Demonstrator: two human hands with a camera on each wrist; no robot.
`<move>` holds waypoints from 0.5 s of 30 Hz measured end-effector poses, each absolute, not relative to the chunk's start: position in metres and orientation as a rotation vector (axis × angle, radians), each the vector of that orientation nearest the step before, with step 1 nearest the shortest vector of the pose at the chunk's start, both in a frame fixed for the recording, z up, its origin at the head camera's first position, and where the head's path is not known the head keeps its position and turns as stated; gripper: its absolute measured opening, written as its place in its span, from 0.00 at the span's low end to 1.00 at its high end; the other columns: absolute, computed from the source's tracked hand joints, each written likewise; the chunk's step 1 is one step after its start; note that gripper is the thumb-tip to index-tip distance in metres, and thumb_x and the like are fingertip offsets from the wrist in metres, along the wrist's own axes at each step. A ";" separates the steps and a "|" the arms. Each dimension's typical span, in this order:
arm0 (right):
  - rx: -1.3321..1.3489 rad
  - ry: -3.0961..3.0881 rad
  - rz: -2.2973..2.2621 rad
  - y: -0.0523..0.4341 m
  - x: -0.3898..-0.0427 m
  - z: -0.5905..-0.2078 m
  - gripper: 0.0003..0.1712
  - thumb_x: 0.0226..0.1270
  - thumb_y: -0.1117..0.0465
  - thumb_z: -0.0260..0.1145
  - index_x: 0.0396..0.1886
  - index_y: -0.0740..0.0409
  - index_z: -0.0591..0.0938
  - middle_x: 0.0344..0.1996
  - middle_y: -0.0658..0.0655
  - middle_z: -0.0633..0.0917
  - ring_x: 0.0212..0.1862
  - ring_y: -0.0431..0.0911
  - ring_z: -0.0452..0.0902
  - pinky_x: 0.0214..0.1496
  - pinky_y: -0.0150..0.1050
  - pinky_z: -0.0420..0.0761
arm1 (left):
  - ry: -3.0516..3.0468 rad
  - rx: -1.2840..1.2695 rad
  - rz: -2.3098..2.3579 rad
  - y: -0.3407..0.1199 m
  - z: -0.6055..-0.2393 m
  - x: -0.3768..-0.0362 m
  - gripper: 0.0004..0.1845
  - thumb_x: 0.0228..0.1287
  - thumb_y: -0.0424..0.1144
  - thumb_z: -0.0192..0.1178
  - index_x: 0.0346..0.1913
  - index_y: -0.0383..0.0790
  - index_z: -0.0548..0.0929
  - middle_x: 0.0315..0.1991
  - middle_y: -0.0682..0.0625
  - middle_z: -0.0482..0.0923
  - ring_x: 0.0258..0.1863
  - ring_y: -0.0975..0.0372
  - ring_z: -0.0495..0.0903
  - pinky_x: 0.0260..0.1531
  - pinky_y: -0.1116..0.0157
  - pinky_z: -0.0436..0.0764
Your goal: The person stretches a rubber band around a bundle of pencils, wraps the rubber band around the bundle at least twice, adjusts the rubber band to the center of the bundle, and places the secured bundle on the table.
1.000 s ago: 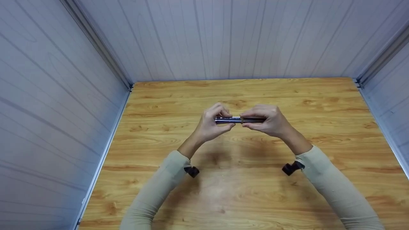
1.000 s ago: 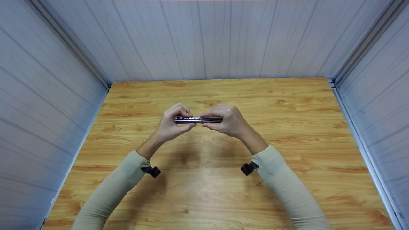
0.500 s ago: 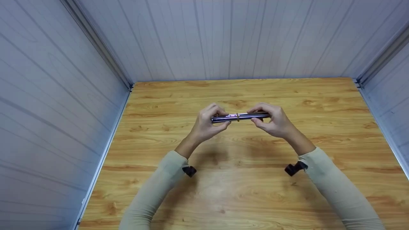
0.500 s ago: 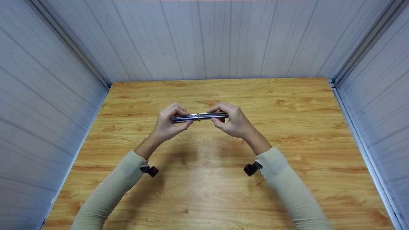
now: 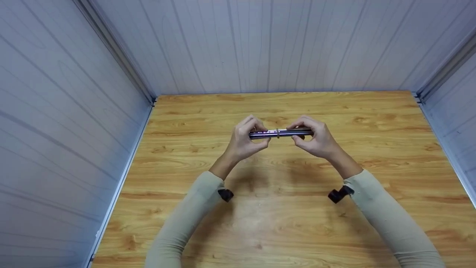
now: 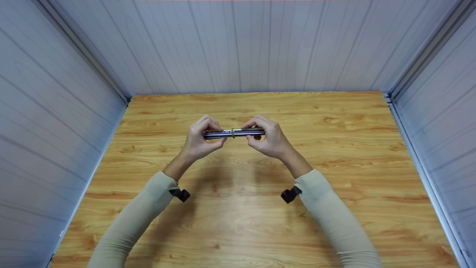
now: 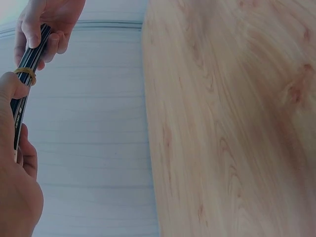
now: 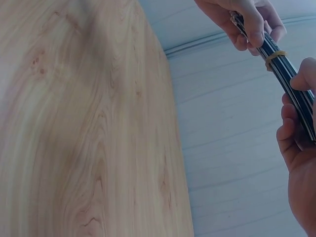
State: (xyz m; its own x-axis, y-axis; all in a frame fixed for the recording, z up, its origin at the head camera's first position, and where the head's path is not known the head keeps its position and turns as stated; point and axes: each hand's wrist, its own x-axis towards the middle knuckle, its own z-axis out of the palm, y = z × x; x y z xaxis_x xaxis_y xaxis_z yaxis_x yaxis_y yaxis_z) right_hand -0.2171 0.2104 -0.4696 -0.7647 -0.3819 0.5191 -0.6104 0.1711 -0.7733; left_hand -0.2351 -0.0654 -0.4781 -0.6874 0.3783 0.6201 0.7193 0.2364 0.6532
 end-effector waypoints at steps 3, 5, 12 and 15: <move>0.947 -2.259 1.639 0.212 -0.221 -0.471 0.15 0.71 0.80 0.70 0.54 0.70 0.89 0.48 0.68 0.89 0.38 0.33 0.81 0.41 0.24 0.82 | -2.208 -1.011 -1.440 -0.065 -0.478 -0.240 0.09 0.64 0.28 0.77 0.43 0.30 0.86 0.43 0.37 0.85 0.39 0.54 0.83 0.42 0.70 0.82; 0.926 -2.271 1.645 0.214 -0.224 -0.473 0.15 0.72 0.80 0.70 0.55 0.70 0.89 0.49 0.67 0.90 0.38 0.33 0.80 0.41 0.24 0.82 | -2.230 -1.018 -1.454 -0.064 -0.478 -0.243 0.10 0.64 0.28 0.77 0.43 0.30 0.86 0.43 0.37 0.85 0.39 0.54 0.83 0.42 0.70 0.81; 0.825 -2.342 1.668 0.223 -0.233 -0.489 0.15 0.74 0.77 0.71 0.58 0.72 0.90 0.52 0.71 0.90 0.44 0.35 0.86 0.47 0.24 0.85 | -2.358 -1.048 -1.410 -0.063 -0.485 -0.254 0.09 0.67 0.29 0.74 0.48 0.32 0.89 0.46 0.38 0.87 0.44 0.51 0.86 0.47 0.66 0.85; 0.745 -2.392 1.662 0.227 -0.236 -0.497 0.15 0.74 0.75 0.72 0.57 0.73 0.90 0.53 0.72 0.91 0.47 0.36 0.88 0.49 0.23 0.85 | -2.427 -1.036 -1.382 -0.065 -0.490 -0.257 0.09 0.69 0.28 0.74 0.51 0.34 0.91 0.49 0.38 0.88 0.48 0.49 0.89 0.52 0.61 0.89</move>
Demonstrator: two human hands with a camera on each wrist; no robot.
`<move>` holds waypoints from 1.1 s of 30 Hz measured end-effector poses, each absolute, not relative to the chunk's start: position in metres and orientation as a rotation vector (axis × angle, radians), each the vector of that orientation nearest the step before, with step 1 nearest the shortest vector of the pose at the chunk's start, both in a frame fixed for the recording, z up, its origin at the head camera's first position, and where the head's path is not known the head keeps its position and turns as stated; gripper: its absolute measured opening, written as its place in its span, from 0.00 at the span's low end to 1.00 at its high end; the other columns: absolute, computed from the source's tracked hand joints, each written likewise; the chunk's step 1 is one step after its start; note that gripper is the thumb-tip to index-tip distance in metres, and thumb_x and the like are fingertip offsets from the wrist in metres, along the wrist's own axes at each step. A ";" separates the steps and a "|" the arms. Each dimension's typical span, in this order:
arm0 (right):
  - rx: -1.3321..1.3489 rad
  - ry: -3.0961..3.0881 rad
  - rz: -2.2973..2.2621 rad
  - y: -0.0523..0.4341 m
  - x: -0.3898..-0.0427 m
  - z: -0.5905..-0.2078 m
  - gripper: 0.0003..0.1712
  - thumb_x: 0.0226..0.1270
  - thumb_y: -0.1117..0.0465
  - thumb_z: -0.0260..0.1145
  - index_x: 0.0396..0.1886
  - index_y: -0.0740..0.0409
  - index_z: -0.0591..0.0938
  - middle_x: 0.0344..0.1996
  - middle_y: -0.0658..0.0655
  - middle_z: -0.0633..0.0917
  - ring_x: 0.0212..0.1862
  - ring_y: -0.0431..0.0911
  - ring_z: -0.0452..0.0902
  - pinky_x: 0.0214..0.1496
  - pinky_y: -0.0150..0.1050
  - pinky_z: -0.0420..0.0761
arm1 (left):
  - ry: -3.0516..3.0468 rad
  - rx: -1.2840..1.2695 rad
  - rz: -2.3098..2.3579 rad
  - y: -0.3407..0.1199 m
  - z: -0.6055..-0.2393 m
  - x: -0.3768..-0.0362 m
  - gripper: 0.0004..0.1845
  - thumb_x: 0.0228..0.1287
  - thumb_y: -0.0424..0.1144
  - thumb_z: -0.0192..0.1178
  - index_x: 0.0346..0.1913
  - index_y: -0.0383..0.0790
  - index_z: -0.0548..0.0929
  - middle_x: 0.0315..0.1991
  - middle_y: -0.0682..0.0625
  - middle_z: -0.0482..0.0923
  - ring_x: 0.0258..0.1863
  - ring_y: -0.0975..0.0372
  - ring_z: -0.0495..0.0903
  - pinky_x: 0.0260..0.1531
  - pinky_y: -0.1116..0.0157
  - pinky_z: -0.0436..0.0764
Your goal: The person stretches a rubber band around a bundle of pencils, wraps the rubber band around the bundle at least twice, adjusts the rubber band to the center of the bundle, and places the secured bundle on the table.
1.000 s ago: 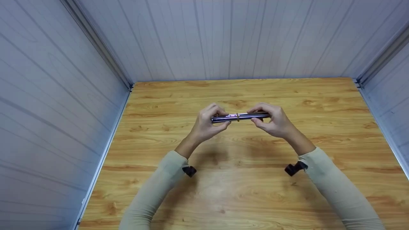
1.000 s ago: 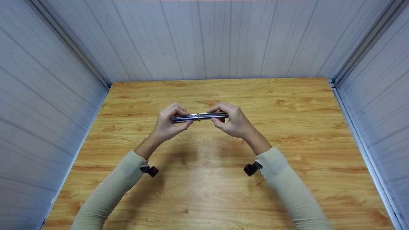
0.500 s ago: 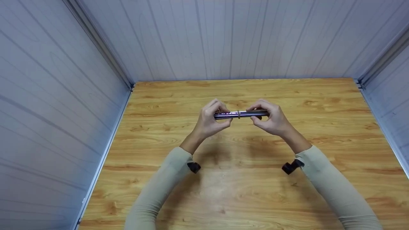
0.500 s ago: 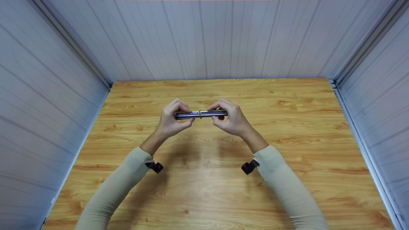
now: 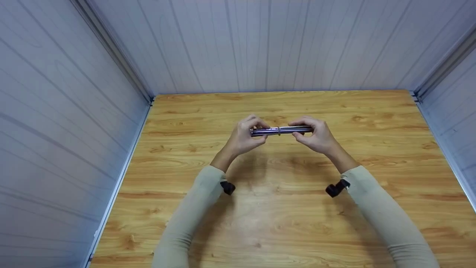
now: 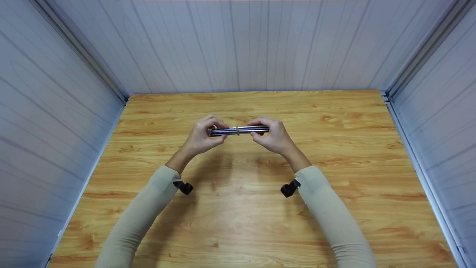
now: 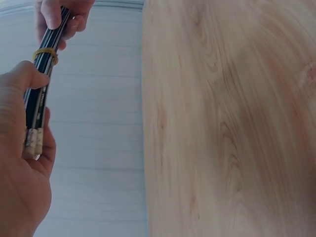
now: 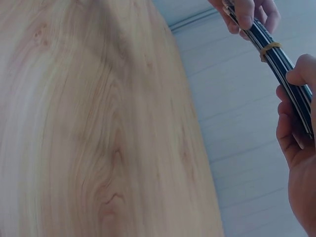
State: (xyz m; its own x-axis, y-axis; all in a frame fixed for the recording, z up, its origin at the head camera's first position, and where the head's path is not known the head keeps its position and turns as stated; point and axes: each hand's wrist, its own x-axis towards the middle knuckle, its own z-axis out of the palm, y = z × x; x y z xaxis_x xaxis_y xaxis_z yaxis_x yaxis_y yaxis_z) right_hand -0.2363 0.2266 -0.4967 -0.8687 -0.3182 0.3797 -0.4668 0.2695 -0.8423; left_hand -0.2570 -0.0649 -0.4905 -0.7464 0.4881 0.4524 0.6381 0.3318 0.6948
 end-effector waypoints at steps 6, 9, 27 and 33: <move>0.627 -2.507 1.658 0.233 -0.242 -0.512 0.15 0.75 0.72 0.75 0.58 0.70 0.91 0.55 0.73 0.92 0.48 0.33 0.89 0.50 0.21 0.85 | -2.563 -1.012 -1.318 -0.070 -0.502 -0.264 0.12 0.73 0.28 0.73 0.56 0.35 0.94 0.55 0.38 0.91 0.55 0.46 0.93 0.59 0.52 0.92; 0.588 -2.575 1.648 0.236 -0.244 -0.520 0.15 0.77 0.71 0.75 0.59 0.69 0.91 0.56 0.73 0.92 0.50 0.34 0.90 0.50 0.21 0.85 | -2.634 -0.997 -1.280 -0.072 -0.509 -0.266 0.12 0.73 0.28 0.73 0.57 0.35 0.94 0.57 0.38 0.92 0.57 0.46 0.93 0.60 0.51 0.92; 0.534 -2.877 1.425 0.238 -0.246 -0.562 0.16 0.78 0.66 0.76 0.62 0.62 0.92 0.58 0.67 0.91 0.61 0.60 0.87 0.59 0.30 0.80 | -2.901 -0.939 -1.192 -0.070 -0.549 -0.264 0.13 0.75 0.27 0.72 0.58 0.37 0.94 0.57 0.41 0.93 0.60 0.48 0.91 0.65 0.52 0.89; 0.565 -2.906 1.388 0.236 -0.246 -0.571 0.15 0.76 0.66 0.78 0.59 0.61 0.93 0.55 0.65 0.93 0.58 0.57 0.88 0.59 0.34 0.81 | -2.871 -0.997 -1.162 -0.076 -0.604 -0.291 0.13 0.73 0.32 0.76 0.56 0.45 0.95 0.55 0.47 0.94 0.57 0.56 0.92 0.62 0.58 0.89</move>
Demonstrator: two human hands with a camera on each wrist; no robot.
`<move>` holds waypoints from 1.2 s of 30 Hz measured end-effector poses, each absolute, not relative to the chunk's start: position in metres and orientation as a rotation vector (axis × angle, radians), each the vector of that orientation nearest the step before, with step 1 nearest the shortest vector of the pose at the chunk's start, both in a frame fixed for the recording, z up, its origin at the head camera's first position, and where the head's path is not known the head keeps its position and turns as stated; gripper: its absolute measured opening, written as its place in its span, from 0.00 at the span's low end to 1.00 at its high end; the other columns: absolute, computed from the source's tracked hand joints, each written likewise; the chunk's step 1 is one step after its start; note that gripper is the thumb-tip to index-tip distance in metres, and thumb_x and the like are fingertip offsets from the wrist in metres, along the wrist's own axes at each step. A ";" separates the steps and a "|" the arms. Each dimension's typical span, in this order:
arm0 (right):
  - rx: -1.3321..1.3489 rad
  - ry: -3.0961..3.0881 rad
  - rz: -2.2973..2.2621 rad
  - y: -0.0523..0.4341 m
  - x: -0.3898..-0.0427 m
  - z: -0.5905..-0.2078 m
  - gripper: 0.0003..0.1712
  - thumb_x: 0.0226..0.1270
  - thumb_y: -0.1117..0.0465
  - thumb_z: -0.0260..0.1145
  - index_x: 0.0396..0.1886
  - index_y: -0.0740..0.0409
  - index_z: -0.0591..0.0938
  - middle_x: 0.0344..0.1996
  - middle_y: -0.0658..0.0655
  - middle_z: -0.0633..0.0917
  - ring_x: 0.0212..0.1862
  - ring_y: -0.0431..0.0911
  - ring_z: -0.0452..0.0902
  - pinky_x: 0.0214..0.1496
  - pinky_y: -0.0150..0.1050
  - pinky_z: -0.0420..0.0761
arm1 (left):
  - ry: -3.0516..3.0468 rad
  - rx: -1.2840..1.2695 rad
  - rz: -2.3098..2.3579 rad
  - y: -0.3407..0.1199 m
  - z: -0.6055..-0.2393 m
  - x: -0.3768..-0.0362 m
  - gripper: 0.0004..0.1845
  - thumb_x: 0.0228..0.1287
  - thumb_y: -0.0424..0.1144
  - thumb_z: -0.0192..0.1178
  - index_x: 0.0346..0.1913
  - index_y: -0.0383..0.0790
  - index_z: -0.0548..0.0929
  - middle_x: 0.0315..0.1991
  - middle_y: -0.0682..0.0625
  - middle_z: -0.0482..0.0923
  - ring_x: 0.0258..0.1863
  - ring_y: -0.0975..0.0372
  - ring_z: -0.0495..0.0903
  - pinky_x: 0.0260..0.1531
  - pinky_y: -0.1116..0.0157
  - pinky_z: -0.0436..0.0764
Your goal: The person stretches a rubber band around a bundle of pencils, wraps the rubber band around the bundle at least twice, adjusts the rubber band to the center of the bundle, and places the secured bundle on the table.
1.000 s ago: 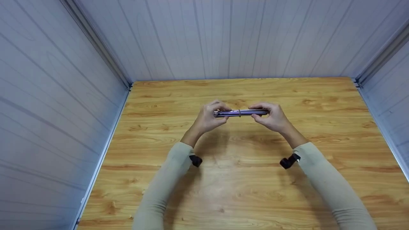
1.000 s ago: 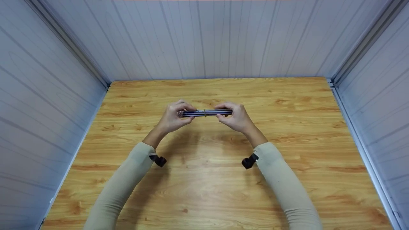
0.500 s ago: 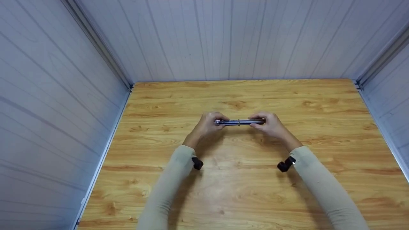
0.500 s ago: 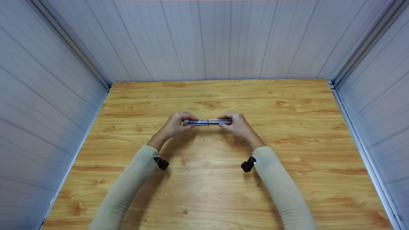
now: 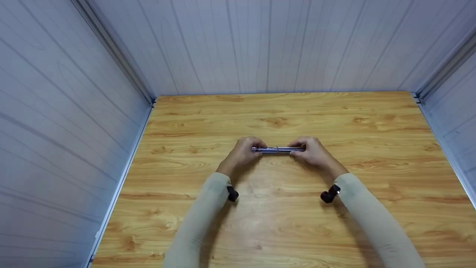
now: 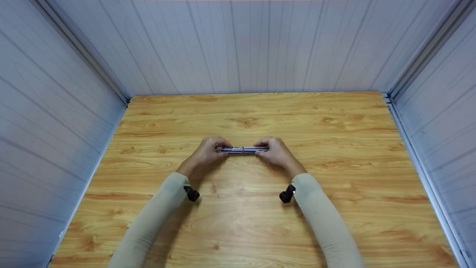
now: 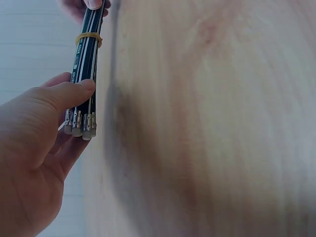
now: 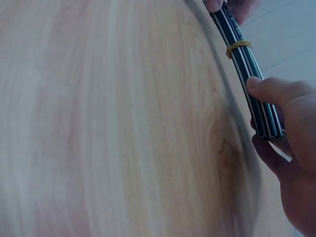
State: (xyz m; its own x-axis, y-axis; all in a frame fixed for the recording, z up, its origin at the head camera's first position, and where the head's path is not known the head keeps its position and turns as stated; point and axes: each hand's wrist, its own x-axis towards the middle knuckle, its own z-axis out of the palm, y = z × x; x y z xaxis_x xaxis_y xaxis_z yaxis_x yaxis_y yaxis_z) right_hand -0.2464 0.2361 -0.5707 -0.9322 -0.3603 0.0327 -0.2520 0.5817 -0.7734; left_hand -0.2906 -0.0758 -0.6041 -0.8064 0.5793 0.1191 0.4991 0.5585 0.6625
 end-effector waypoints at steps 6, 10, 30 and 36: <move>-0.498 2.649 -1.284 0.234 -0.245 -0.577 0.15 0.75 0.67 0.78 0.59 0.62 0.93 0.55 0.67 0.93 0.59 0.59 0.88 0.62 0.41 0.82 | 2.674 0.895 1.076 -0.079 -0.638 -0.303 0.14 0.71 0.34 0.78 0.55 0.52 0.95 0.54 0.51 0.94 0.57 0.58 0.92 0.62 0.56 0.89; -0.492 2.649 -1.280 0.233 -0.244 -0.578 0.16 0.74 0.67 0.79 0.59 0.62 0.93 0.55 0.66 0.92 0.60 0.59 0.87 0.65 0.47 0.83 | 2.683 0.886 1.079 -0.079 -0.637 -0.299 0.13 0.71 0.34 0.77 0.55 0.52 0.95 0.54 0.52 0.93 0.57 0.58 0.91 0.63 0.56 0.89; -0.550 2.643 -1.286 0.234 -0.244 -0.578 0.20 0.76 0.65 0.78 0.64 0.63 0.90 0.62 0.67 0.91 0.67 0.64 0.86 0.74 0.62 0.81 | 2.714 0.919 1.036 -0.080 -0.639 -0.302 0.14 0.70 0.37 0.76 0.57 0.51 0.94 0.54 0.51 0.94 0.57 0.57 0.92 0.63 0.54 0.88; -0.516 2.639 -1.325 0.238 -0.245 -0.570 0.21 0.81 0.60 0.74 0.67 0.65 0.88 0.61 0.68 0.91 0.62 0.62 0.88 0.67 0.47 0.85 | 2.703 0.846 1.079 -0.084 -0.615 -0.293 0.13 0.73 0.38 0.74 0.58 0.47 0.94 0.56 0.49 0.93 0.58 0.57 0.91 0.63 0.58 0.88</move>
State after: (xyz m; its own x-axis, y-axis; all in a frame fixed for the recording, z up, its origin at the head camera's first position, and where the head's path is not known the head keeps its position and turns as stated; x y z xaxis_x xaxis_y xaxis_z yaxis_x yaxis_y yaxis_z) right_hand -0.2455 0.2378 -0.5702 -0.9307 -0.3650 0.0251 -0.2383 0.5525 -0.7987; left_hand -0.2933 -0.0836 -0.6153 -0.8387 0.5354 0.0997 0.4568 0.5921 0.6639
